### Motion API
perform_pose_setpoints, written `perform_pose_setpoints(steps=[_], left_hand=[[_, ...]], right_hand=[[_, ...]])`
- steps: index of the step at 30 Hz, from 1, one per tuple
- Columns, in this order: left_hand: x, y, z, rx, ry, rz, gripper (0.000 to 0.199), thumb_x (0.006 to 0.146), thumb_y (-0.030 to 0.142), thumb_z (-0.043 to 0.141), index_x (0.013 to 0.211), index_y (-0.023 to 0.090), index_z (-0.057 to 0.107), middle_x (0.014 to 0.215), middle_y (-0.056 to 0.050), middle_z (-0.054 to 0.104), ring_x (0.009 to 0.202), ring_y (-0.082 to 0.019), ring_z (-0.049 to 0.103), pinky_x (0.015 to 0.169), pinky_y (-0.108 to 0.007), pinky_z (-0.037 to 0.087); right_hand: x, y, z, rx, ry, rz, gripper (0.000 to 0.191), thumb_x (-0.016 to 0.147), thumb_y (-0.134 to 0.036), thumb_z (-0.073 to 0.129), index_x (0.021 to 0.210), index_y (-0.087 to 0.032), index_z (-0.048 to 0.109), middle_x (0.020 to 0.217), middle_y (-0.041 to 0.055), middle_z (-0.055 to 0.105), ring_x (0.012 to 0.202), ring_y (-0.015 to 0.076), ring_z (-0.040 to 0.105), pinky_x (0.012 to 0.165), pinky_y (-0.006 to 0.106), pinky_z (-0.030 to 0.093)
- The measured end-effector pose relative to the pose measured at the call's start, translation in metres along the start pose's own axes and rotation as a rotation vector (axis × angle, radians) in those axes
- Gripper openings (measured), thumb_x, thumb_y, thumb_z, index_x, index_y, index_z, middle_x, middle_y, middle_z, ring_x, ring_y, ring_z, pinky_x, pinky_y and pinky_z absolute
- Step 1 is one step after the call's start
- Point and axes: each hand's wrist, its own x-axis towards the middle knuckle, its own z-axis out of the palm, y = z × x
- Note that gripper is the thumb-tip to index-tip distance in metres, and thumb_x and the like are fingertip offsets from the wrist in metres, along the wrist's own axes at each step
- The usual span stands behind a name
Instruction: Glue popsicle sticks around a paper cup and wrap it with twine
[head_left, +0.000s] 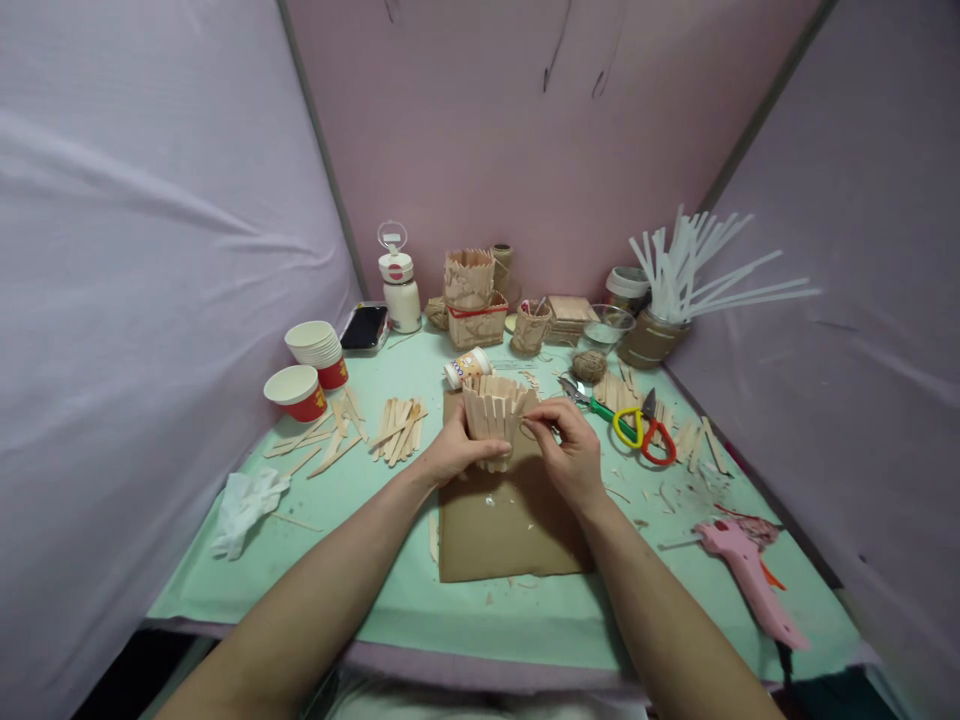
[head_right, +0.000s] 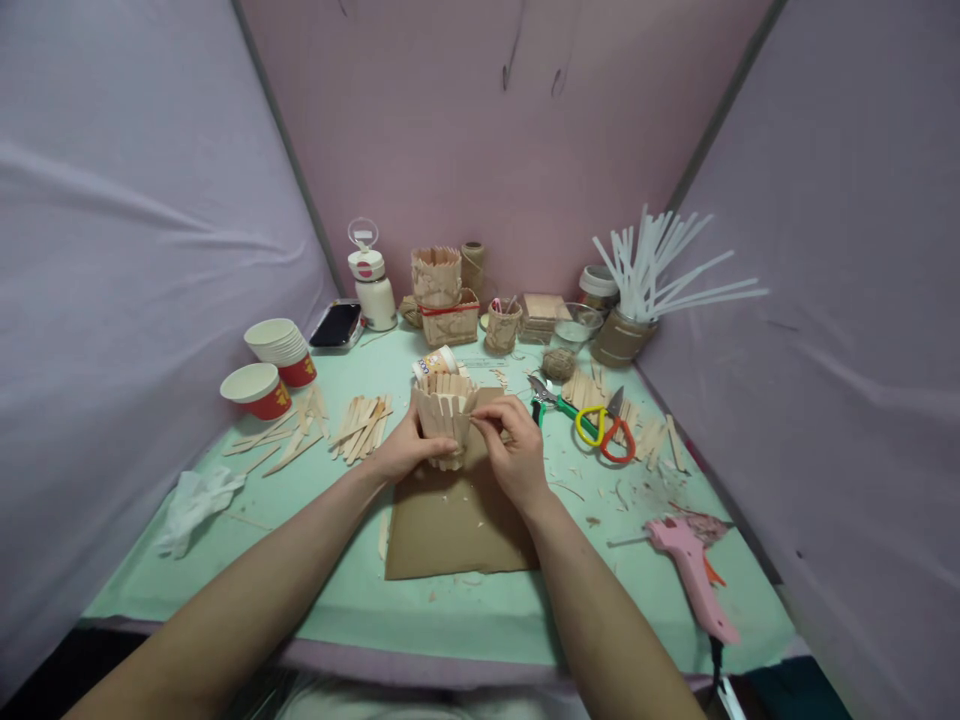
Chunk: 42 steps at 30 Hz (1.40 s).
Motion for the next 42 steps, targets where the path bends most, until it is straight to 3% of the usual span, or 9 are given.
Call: perform_pose_setpoints(steps=[11, 17, 25, 30, 34, 42], left_hand=[[0.001, 0.001, -0.001, 0.005, -0.022, 0.03, 0.079, 0.054, 0.036, 0.093, 0.12, 0.016, 0.054, 0.117, -0.012, 0.066, 0.111, -0.028, 0.061, 0.1, -0.044, 0.047], [0.001, 0.0, -0.002, 0.037, 0.021, 0.053, 0.087, 0.055, 0.036, 0.093, 0.127, 0.017, 0.048, 0.125, -0.012, 0.062, 0.121, -0.031, 0.057, 0.105, -0.046, 0.043], [0.0, 0.002, -0.001, 0.077, -0.015, 0.053, 0.091, 0.059, 0.037, 0.091, 0.134, 0.02, 0.043, 0.136, -0.014, 0.058, 0.13, -0.032, 0.054, 0.111, -0.046, 0.041], [0.0, 0.002, 0.0, 0.035, -0.022, 0.067, 0.075, 0.073, 0.046, 0.082, 0.134, 0.023, 0.047, 0.135, -0.011, 0.061, 0.132, -0.03, 0.054, 0.113, -0.044, 0.04], [-0.001, -0.001, -0.001, 0.055, -0.012, 0.076, 0.07, 0.075, 0.047, 0.08, 0.133, 0.024, 0.048, 0.135, -0.01, 0.062, 0.131, -0.029, 0.055, 0.112, -0.044, 0.041], [0.01, -0.009, -0.009, -0.136, 0.141, 0.031, 0.071, 0.067, 0.049, 0.082, 0.127, 0.025, 0.051, 0.128, -0.007, 0.064, 0.125, -0.028, 0.058, 0.107, -0.042, 0.046]], right_hand=[[-0.002, 0.0, 0.001, -0.008, -0.048, 0.0, 0.009, 0.091, -0.021, 0.063, 0.083, -0.024, 0.066, 0.083, 0.0022, 0.064, 0.077, 0.0179, 0.059, 0.068, 0.032, 0.049], [-0.004, -0.001, 0.004, -0.019, -0.115, 0.003, 0.011, 0.092, -0.022, 0.062, 0.082, -0.024, 0.066, 0.081, 0.0021, 0.064, 0.075, 0.0182, 0.059, 0.068, 0.033, 0.049], [-0.006, 0.0, 0.008, -0.004, -0.138, -0.02, 0.009, 0.093, -0.02, 0.063, 0.085, -0.024, 0.067, 0.085, 0.0027, 0.065, 0.08, 0.0181, 0.062, 0.072, 0.033, 0.05], [-0.007, 0.001, 0.008, -0.017, -0.131, -0.018, 0.009, 0.093, -0.02, 0.062, 0.088, -0.024, 0.068, 0.086, 0.0035, 0.066, 0.08, 0.0185, 0.062, 0.071, 0.033, 0.05], [-0.008, 0.0, 0.008, -0.011, -0.132, -0.008, 0.009, 0.093, -0.022, 0.062, 0.088, -0.024, 0.068, 0.087, 0.0039, 0.068, 0.08, 0.0191, 0.063, 0.071, 0.034, 0.051], [0.002, 0.006, -0.004, 0.021, -0.191, 0.218, 0.011, 0.087, -0.033, 0.068, 0.089, -0.022, 0.068, 0.072, -0.0009, 0.065, 0.063, 0.0154, 0.056, 0.062, 0.029, 0.046]])
